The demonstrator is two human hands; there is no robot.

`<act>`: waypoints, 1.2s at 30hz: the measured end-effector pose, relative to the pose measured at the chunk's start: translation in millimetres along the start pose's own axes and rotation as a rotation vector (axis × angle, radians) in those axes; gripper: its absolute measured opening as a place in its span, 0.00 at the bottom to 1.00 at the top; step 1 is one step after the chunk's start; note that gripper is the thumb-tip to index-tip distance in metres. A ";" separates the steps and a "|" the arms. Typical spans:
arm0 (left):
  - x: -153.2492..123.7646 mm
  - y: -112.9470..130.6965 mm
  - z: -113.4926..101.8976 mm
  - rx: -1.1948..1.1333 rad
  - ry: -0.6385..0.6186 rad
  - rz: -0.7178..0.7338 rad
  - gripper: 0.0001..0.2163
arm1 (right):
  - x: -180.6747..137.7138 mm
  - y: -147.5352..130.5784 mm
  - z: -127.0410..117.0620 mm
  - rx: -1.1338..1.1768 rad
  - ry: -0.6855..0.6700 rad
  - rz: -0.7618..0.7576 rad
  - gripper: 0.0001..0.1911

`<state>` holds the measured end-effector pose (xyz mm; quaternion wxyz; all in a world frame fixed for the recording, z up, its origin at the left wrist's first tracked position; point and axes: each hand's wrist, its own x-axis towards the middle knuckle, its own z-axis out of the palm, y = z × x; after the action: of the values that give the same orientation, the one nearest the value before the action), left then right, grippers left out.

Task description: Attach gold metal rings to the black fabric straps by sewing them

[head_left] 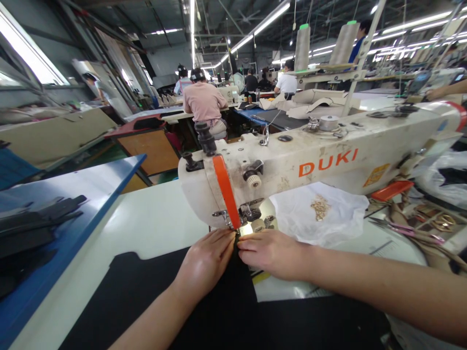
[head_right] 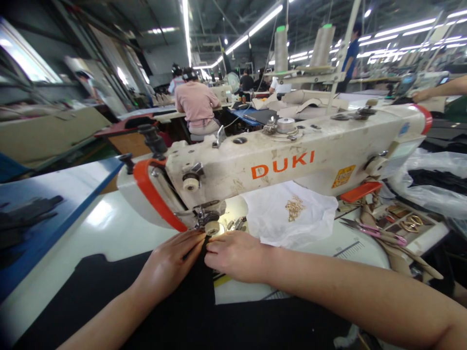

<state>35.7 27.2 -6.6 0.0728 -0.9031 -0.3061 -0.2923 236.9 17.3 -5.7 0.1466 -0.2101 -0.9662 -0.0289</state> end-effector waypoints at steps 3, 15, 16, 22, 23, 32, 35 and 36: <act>-0.8 -1.4 0.8 -0.010 0.004 -0.010 0.09 | 0.6 -0.8 -2.2 0.012 -0.006 0.004 0.11; 2.3 4.6 -3.0 -0.007 -0.004 -0.013 0.11 | -0.7 -2.1 -1.5 0.005 -0.006 -0.002 0.11; 1.9 5.1 -3.3 -0.010 -0.003 -0.017 0.11 | -0.9 -2.7 -1.7 0.005 -0.006 -0.002 0.11; 2.0 3.9 -2.1 -0.003 -0.009 -0.030 0.11 | -1.1 -1.6 0.3 0.016 -0.005 0.005 0.10; 2.4 2.9 -1.1 -0.001 -0.012 -0.028 0.11 | -1.0 -0.5 1.1 0.019 -0.006 0.006 0.10; -27.8 30.0 -19.6 0.008 -0.026 -0.075 0.11 | -6.2 -31.8 -6.0 0.036 0.018 -0.065 0.10; -42.5 47.8 -32.5 0.013 -0.042 -0.127 0.11 | -9.0 -50.9 -7.9 0.043 0.049 -0.091 0.10; -45.5 51.3 -35.2 0.011 -0.039 -0.156 0.11 | -9.4 -54.7 -7.6 0.046 0.064 -0.094 0.10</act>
<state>20.1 -48.1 -1.3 0.0489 -0.8816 -0.3786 -0.2776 224.4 -37.1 -1.0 0.1809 -0.1600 -0.9702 -0.0203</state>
